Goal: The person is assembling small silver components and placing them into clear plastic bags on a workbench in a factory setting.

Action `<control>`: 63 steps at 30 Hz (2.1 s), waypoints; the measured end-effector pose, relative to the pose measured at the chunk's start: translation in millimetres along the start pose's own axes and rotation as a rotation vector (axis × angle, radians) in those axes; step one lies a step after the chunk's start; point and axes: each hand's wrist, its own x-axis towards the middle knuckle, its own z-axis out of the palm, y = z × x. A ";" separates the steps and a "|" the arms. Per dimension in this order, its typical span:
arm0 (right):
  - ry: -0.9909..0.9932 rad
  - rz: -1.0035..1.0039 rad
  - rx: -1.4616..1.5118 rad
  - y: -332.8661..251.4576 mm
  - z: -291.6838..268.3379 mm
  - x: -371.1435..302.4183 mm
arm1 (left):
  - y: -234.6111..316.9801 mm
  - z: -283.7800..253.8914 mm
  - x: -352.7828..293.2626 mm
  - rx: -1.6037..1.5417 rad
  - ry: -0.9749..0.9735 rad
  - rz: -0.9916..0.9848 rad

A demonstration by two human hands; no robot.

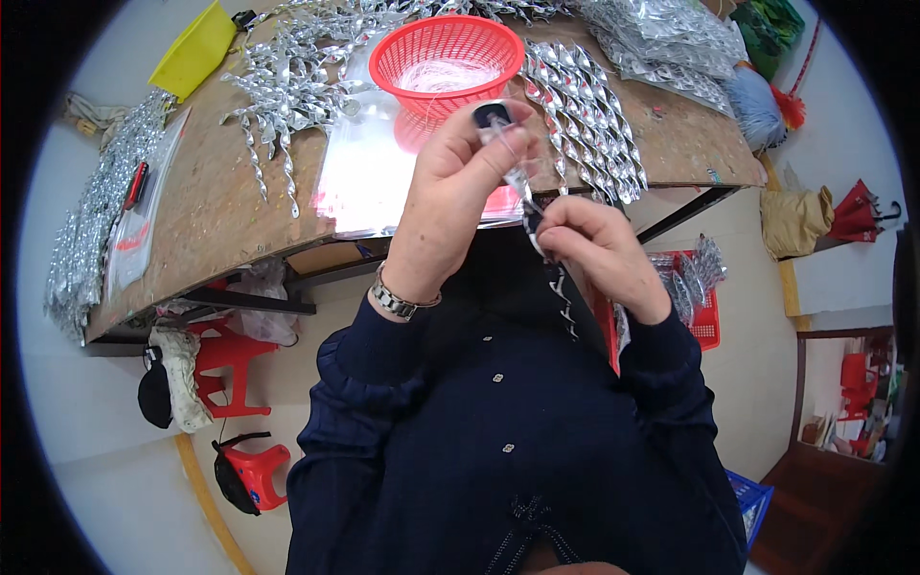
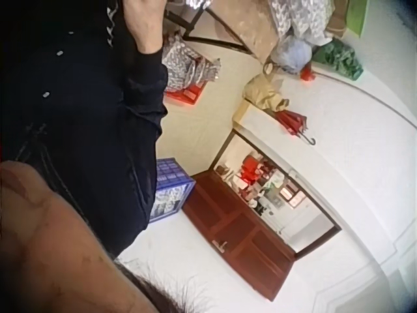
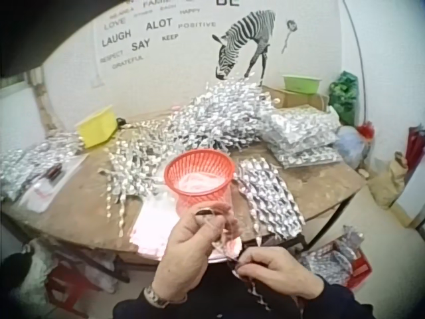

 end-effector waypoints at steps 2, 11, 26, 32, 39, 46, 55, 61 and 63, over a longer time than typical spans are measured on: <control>0.102 -0.015 -0.003 -4.3 -8.4 -3.5 | -1.7 -12.1 0.1 0.140 -0.049 -0.023; 0.350 -0.014 -0.281 -12.4 -98.1 22.9 | -17.9 -72.4 2.2 0.655 0.248 0.134; 0.365 0.095 -0.623 31.7 -178.7 145.5 | -29.0 -94.3 30.4 0.521 0.288 -0.054; 0.394 0.056 -0.863 52.9 -184.2 161.6 | -33.5 -93.1 38.6 0.420 0.255 -0.122; 0.504 -0.114 -1.127 45.4 -169.7 145.6 | -35.8 -96.5 41.7 0.324 0.267 -0.167; 0.586 -0.360 -1.043 10.8 -136.4 125.1 | -28.8 -90.5 41.6 0.349 0.270 -0.168; 0.258 -0.596 -0.722 -25.3 -25.2 106.3 | -13.6 -78.5 21.9 0.516 0.259 -0.070; 0.080 -0.750 -0.725 -19.8 6.5 116.7 | -12.5 -72.3 8.7 0.572 0.215 -0.049; 0.036 -0.720 -0.732 -13.8 6.3 118.9 | -9.9 -70.0 2.9 0.594 0.186 -0.054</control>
